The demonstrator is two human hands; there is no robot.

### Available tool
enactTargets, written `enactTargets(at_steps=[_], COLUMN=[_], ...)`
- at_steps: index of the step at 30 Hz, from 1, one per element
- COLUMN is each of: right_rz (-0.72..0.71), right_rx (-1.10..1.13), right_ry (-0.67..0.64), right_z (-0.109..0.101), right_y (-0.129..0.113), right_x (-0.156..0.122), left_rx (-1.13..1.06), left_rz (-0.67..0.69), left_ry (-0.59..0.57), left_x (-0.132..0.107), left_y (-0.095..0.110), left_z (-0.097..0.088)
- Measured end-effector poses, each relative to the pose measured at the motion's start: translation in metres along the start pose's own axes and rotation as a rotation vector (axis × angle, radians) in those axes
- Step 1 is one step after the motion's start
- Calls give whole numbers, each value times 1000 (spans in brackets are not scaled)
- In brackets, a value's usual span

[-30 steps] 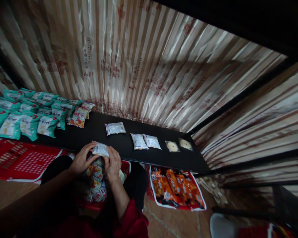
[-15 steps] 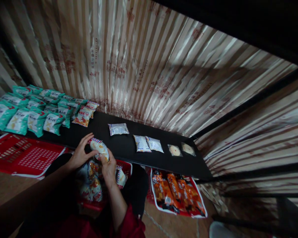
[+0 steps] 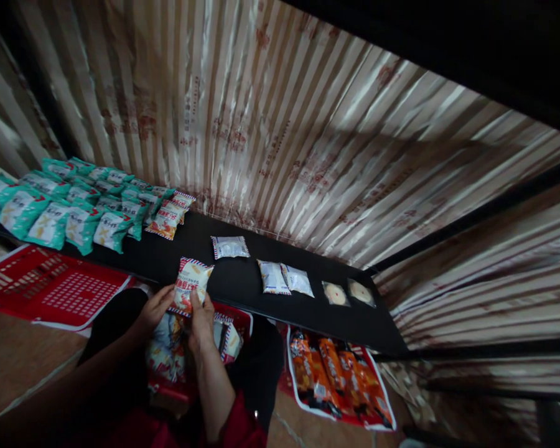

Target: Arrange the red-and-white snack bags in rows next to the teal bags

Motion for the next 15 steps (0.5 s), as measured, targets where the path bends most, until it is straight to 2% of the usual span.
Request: enactTargets(at_steps=[7, 11, 15], right_rz=[85, 85, 36], right_rx=[-78, -97, -87], right_ry=[-93, -103, -88], right_z=[13, 19, 28], right_y=[9, 13, 17], right_x=[2, 3, 7], left_rx=[-156, -145, -46], left_rz=[-169, -166, -131], left_ry=[58, 115, 195], left_x=[-6, -2, 2], left_y=[-2, 0, 3], left_z=[-8, -20, -38])
Point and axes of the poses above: each hand's wrist, its own x-axis towards the middle knuckle, its own z-axis out of the palm, y = z × x, the point moved 6 cm from there along x, towards the middle knuckle, and after that the axes turned 5 degrees about z, right-handed, at the moved point
